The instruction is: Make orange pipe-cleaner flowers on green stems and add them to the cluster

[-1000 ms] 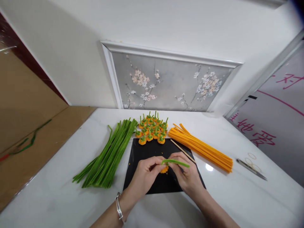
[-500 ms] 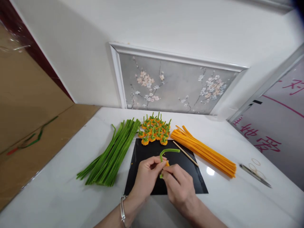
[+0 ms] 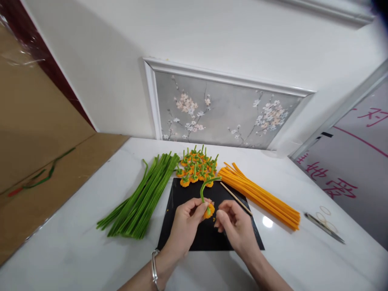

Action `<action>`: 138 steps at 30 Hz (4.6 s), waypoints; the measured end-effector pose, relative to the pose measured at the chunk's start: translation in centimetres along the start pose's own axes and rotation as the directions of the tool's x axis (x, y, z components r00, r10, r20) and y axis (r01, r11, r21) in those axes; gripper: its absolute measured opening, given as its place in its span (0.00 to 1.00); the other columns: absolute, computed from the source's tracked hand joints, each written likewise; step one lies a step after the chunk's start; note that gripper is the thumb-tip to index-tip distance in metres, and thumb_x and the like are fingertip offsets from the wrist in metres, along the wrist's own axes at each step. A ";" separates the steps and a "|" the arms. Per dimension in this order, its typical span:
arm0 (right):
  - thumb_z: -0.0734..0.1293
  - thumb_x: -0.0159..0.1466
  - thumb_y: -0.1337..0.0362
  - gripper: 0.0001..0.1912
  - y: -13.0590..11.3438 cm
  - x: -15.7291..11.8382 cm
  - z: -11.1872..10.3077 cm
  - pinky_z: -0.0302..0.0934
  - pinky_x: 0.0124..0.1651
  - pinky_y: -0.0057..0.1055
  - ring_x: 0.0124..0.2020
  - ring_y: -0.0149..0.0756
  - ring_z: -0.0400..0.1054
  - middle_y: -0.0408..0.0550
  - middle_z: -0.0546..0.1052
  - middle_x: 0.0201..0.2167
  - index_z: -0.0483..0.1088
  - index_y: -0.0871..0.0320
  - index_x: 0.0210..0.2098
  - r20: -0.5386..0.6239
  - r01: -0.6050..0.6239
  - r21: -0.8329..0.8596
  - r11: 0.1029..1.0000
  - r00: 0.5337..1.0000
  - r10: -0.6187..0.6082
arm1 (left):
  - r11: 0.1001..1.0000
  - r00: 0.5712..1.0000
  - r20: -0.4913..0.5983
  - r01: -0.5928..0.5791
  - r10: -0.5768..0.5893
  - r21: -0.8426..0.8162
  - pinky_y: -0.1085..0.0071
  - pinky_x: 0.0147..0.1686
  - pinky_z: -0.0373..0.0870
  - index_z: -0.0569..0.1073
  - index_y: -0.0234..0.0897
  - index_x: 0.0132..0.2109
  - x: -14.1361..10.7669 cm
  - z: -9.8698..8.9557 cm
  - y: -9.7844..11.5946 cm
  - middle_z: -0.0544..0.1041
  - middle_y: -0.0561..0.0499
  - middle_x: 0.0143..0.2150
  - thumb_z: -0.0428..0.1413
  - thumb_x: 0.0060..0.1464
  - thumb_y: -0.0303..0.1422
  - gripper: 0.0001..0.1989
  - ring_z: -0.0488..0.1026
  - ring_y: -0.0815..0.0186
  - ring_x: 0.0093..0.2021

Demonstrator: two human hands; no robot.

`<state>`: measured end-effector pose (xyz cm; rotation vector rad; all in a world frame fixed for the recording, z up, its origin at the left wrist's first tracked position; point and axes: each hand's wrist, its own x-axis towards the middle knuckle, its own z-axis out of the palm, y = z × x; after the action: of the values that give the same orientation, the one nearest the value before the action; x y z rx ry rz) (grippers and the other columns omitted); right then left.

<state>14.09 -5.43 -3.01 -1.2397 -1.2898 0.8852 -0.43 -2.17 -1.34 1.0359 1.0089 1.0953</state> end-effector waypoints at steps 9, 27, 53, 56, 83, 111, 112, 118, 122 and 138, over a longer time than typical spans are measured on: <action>0.67 0.63 0.56 0.12 0.1 0.1 1.2 0.71 0.34 0.28 0.28 0.32 0.73 0.48 0.77 0.32 0.69 0.58 0.38 0.069 -0.071 0.176 0.982 0.996 0.059 | 0.996 0.995 0.033 -0.094 0.094 0.004 0.72 0.35 0.73 0.78 0.36 0.39 -0.7 0.6 -0.7 0.78 0.49 0.36 0.58 0.55 0.36 0.09 0.72 0.67 0.34; 0.63 0.66 0.62 0.08 0.7 0.2 -0.6 0.69 0.31 0.26 0.29 0.33 0.74 0.49 0.78 0.32 0.70 0.58 0.40 -0.079 0.151 -0.088 0.985 0.984 -0.158 | 0.995 0.980 0.193 0.072 -0.056 -0.076 0.65 0.45 0.76 0.76 0.39 0.49 0.0 -0.1 0.6 0.77 0.45 0.51 0.63 0.49 0.38 0.20 0.75 0.60 0.47; 0.68 0.61 0.62 0.08 -1.4 0.2 -1.7 0.68 0.32 0.26 0.30 0.31 0.70 0.46 0.75 0.31 0.71 0.58 0.38 0.071 0.063 0.058 0.996 0.995 -0.068 | 0.912 0.937 0.276 -0.294 0.216 0.287 0.71 0.40 0.74 0.75 0.38 0.43 -0.2 -0.4 1.4 0.76 0.48 0.40 0.57 0.54 0.32 0.08 0.75 0.63 0.40; 0.68 0.61 0.59 0.09 -1.8 0.3 -1.8 0.68 0.31 0.26 0.28 0.30 0.70 0.46 0.75 0.30 0.71 0.58 0.37 0.102 0.005 0.137 0.991 0.995 -0.019 | 0.876 0.928 0.298 -0.325 0.223 0.355 0.73 0.38 0.72 0.76 0.37 0.41 -0.1 -0.5 1.4 0.76 0.48 0.39 0.55 0.56 0.31 0.07 0.74 0.64 0.39; 0.68 0.61 0.54 0.13 -2.1 0.3 -1.4 0.59 0.25 0.23 0.23 0.26 0.62 0.41 0.69 0.26 0.68 0.58 0.35 0.208 -0.195 0.289 0.937 0.969 0.137 | 0.969 0.938 0.338 -0.146 0.072 0.200 0.73 0.37 0.71 0.71 0.38 0.43 -0.9 0.0 0.9 0.73 0.51 0.37 0.52 0.60 0.34 0.08 0.72 0.68 0.34; 0.66 0.63 0.62 0.07 -0.9 0.5 -2.2 0.60 0.27 0.25 0.27 0.29 0.64 0.46 0.73 0.31 0.76 0.57 0.33 0.183 -0.005 -0.002 1.000 0.983 0.005 | 0.863 0.932 0.308 -0.308 0.189 0.401 0.75 0.33 0.66 0.72 0.36 0.36 -0.5 0.1 0.3 0.72 0.53 0.32 0.55 0.55 0.28 0.02 0.69 0.69 0.32; 0.66 0.63 0.63 0.07 -1.0 0.5 -2.3 0.61 0.28 0.25 0.27 0.29 0.65 0.46 0.73 0.31 0.76 0.57 0.33 0.184 0.010 -0.017 1.000 0.983 -0.007 | 0.848 0.930 0.311 -0.320 0.196 0.422 0.75 0.32 0.66 0.73 0.36 0.36 -0.5 0.1 0.3 0.72 0.53 0.32 0.55 0.55 0.28 0.02 0.68 0.69 0.32; 0.64 0.63 0.68 0.07 -1.7 0.4 -2.1 0.63 0.33 0.27 0.31 0.32 0.69 0.47 0.75 0.31 0.74 0.58 0.32 0.170 0.156 -0.185 0.970 0.977 -0.125 | 0.777 0.915 0.325 -0.381 0.240 0.501 0.76 0.33 0.65 0.73 0.37 0.36 -0.8 0.0 0.0 0.73 0.53 0.33 0.53 0.55 0.25 0.05 0.69 0.70 0.32; 0.62 0.62 0.71 0.08 -2.0 0.2 -1.8 0.65 0.36 0.27 0.33 0.34 0.71 0.49 0.75 0.33 0.74 0.58 0.33 0.138 0.268 -0.278 0.923 0.962 -0.238 | 0.762 0.917 0.308 -0.384 0.251 0.522 0.76 0.34 0.66 0.73 0.38 0.36 -1.0 0.1 -0.1 0.74 0.53 0.34 0.52 0.55 0.23 0.07 0.70 0.70 0.33; 0.65 0.64 0.56 0.12 -1.6 0.2 -2.0 0.64 0.24 0.24 0.22 0.26 0.64 0.46 0.72 0.32 0.73 0.59 0.36 0.144 -0.061 0.075 0.995 0.988 0.050 | 0.921 0.946 0.271 -0.256 0.177 0.294 0.75 0.34 0.69 0.71 0.37 0.38 -0.8 0.3 0.2 0.72 0.53 0.33 0.56 0.56 0.31 0.03 0.71 0.69 0.33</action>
<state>15.77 -5.83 -1.15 -1.1718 -1.3240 1.0709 -0.30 -2.93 -1.03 1.5436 0.9099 0.9686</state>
